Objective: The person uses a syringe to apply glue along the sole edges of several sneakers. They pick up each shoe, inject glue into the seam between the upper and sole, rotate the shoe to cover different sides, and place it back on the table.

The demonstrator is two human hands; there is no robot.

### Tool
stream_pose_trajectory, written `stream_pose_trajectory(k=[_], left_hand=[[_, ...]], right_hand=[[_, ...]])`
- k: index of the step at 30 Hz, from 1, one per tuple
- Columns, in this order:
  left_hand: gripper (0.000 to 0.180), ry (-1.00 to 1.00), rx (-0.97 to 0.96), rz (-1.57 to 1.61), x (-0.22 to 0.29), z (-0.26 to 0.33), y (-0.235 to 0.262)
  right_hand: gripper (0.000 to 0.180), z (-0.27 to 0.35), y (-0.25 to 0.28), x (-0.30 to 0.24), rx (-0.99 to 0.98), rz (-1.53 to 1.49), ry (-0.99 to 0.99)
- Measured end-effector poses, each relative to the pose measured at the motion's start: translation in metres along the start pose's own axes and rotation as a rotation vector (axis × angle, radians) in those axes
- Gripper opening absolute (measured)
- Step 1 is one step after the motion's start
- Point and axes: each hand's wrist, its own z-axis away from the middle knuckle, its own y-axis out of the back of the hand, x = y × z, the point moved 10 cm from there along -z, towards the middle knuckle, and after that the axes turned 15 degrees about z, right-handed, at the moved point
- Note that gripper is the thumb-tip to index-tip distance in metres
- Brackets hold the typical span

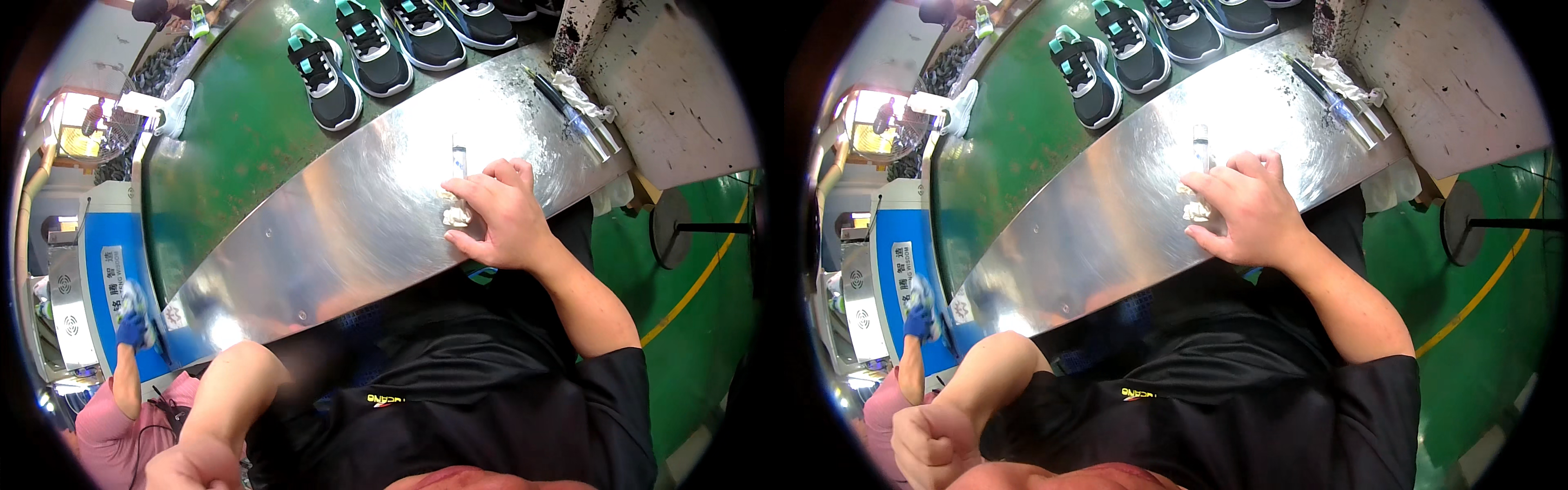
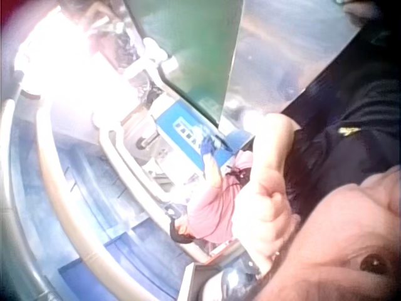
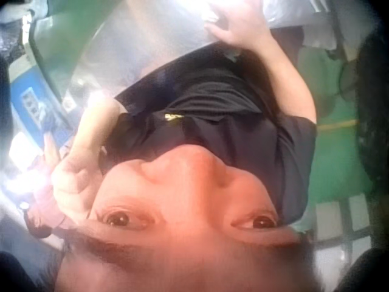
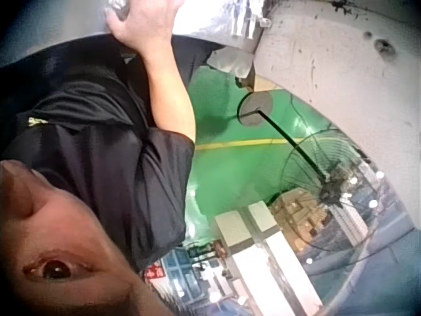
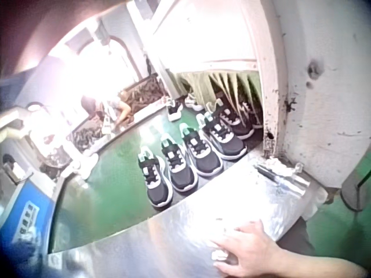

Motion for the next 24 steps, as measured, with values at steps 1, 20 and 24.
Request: stream_pose_trajectory(k=[1, 20, 24], left_hand=[[0.025, 0.023, 0.012, 0.049, -0.005, -0.003, -0.001], [0.011, 1.249, 0.797, -0.309, -0.123, 0.363, 0.114], [0.017, 1.032, 1.313, -0.433, -0.045, 0.411, 0.200]], right_hand=[[0.054, 0.003, 0.000, 0.002, -0.010, -0.005, -0.006], [0.054, -0.006, -0.011, -0.011, -0.035, 0.003, 0.033], [0.055, -0.002, -0.019, -0.007, -0.058, 0.023, 0.011]])
